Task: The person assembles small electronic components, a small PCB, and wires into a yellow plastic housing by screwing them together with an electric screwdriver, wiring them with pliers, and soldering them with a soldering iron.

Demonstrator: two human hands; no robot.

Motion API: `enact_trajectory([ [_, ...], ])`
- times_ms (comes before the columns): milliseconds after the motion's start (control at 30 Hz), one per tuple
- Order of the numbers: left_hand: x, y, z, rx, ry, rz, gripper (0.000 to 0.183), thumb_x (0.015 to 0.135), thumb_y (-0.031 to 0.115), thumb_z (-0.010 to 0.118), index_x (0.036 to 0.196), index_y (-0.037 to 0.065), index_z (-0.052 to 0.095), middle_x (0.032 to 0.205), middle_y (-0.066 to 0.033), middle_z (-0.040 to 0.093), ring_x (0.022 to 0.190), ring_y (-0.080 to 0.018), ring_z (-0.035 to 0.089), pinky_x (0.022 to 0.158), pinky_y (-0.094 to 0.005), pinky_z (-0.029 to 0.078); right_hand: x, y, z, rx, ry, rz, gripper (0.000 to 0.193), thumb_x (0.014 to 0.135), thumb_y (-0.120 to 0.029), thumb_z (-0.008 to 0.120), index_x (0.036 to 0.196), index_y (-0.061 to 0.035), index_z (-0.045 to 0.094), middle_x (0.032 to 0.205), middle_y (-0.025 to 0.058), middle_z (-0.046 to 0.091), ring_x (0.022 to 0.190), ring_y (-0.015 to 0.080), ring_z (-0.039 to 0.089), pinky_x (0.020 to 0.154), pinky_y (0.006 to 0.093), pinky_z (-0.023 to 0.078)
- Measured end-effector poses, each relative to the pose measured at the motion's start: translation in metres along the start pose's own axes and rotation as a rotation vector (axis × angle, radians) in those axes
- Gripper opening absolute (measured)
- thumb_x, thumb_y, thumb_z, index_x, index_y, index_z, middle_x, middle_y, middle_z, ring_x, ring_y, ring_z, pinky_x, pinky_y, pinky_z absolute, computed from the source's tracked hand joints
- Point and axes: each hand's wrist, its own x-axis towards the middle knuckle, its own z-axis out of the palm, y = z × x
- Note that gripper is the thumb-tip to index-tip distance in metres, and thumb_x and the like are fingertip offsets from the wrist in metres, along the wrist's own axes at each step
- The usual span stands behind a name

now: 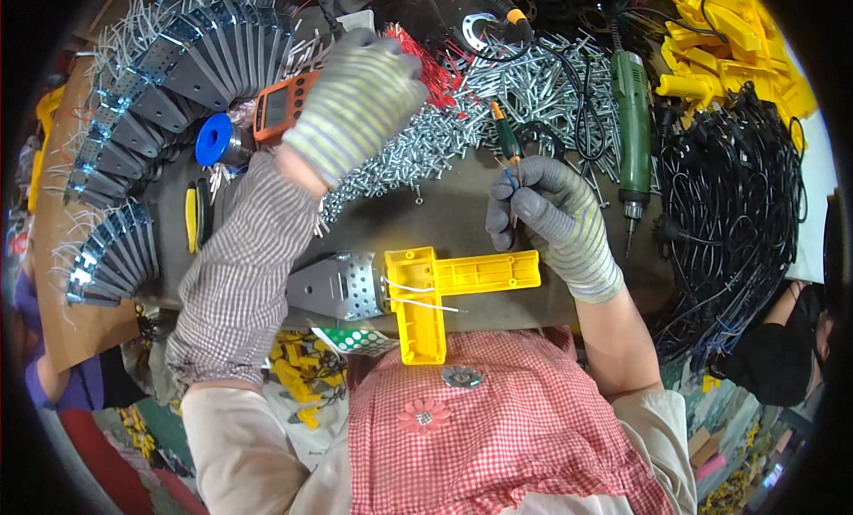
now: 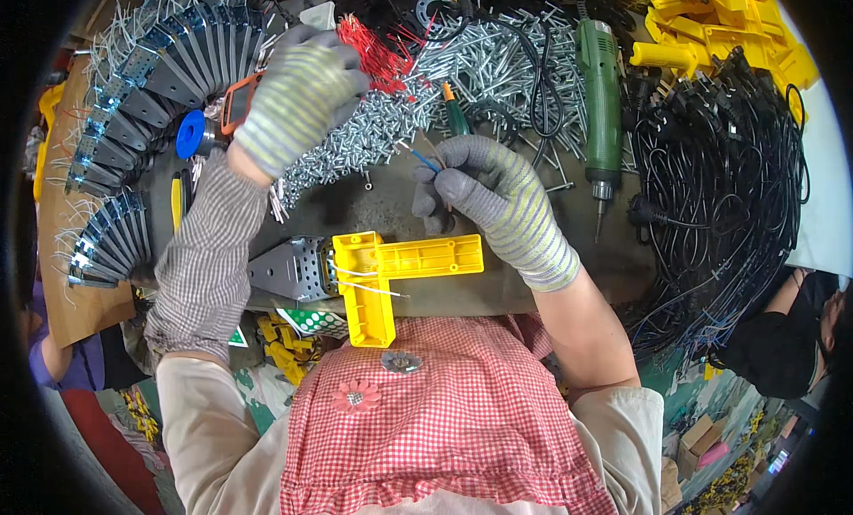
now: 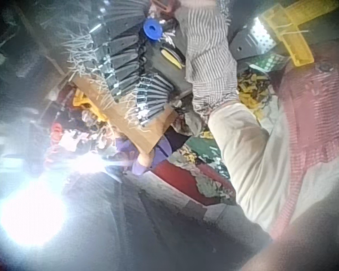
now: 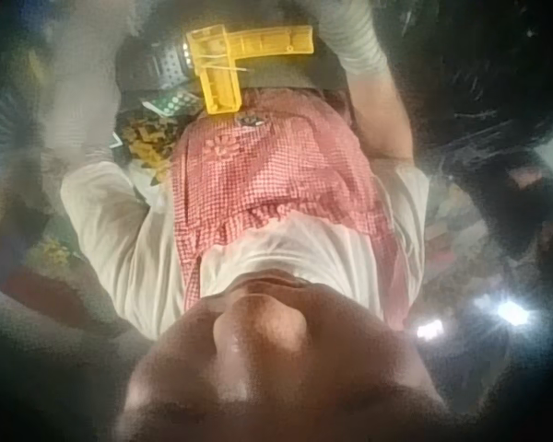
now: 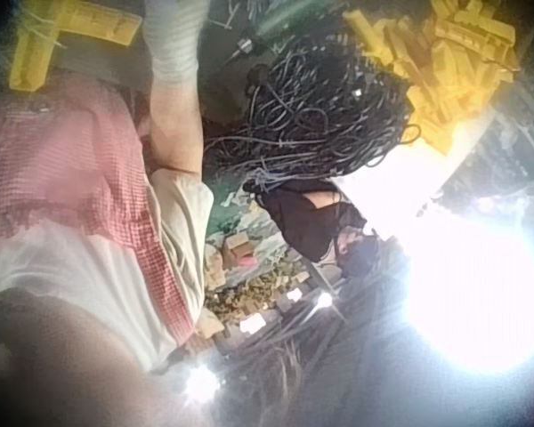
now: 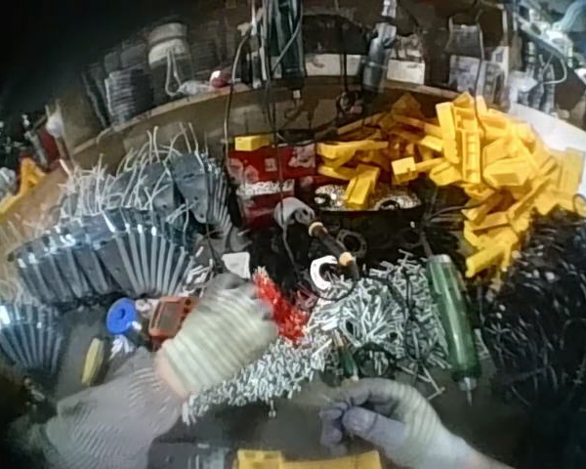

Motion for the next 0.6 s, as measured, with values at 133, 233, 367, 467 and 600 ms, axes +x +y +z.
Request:
enact_trajectory([
  [133,-0.02,0.027,-0.032,-0.804,0.2,-0.467,0.008,0.087,0.014,0.082,0.093,0.01,0.081,0.093,-0.001,0.073,0.092,-0.0148,0.069,0.09,-0.0344,0.054,0.0,0.005,0.001,-0.042,0.027,-0.119,0.016,0.1,-0.012,0.074,0.112,-0.004,0.07,0.09,0.0003,0.068,0.081,0.0079,0.062,0.076,0.0233,0.052],
  [233,-0.03,0.048,-0.057,-1.342,0.194,-0.783,0.007,0.094,0.01,0.08,0.098,0.004,0.079,0.096,-0.0012,0.075,0.088,-0.0061,0.067,0.077,-0.0234,0.053,0.005,-0.008,0.018,-0.301,0.277,-0.322,0.024,0.09,-0.006,0.083,0.112,-0.0047,0.072,0.09,-0.0043,0.066,0.08,0.0053,0.059,0.075,0.0225,0.05],
  [367,-0.039,0.064,-0.076,-1.653,0.145,-0.848,0.015,0.093,0.009,0.079,0.107,0.004,0.078,0.096,0.0001,0.074,0.089,-0.0067,0.066,0.081,-0.0243,0.053,0.019,-0.018,0.071,-0.698,0.249,-0.104,0.023,0.091,-0.013,0.084,0.111,-0.0042,0.078,0.089,0.0031,0.075,0.077,0.0075,0.067,0.068,0.025,0.053],
  [467,-0.047,0.059,-0.069,-1.614,0.458,-0.975,0.024,0.093,0.019,0.082,0.11,0.003,0.079,0.099,-0.0003,0.076,0.091,-0.0097,0.068,0.087,-0.0253,0.054,0.017,-0.021,0.081,-0.7,0.244,-0.072,0.022,0.092,-0.017,0.084,0.109,-0.0024,0.079,0.083,0.0045,0.075,0.075,0.0073,0.067,0.067,0.0254,0.053],
  [600,-0.049,0.067,-0.083,-1.695,0.355,-1.054,0.023,0.094,0.018,0.081,0.11,0.003,0.079,0.101,-0.0014,0.076,0.092,-0.0106,0.069,0.085,-0.0258,0.055,0.017,-0.016,0.078,-0.604,0.273,-0.051,0.02,0.093,-0.018,0.083,0.103,-0.0022,0.079,0.077,0.0011,0.072,0.071,0.0061,0.065,0.067,0.0253,0.053],
])
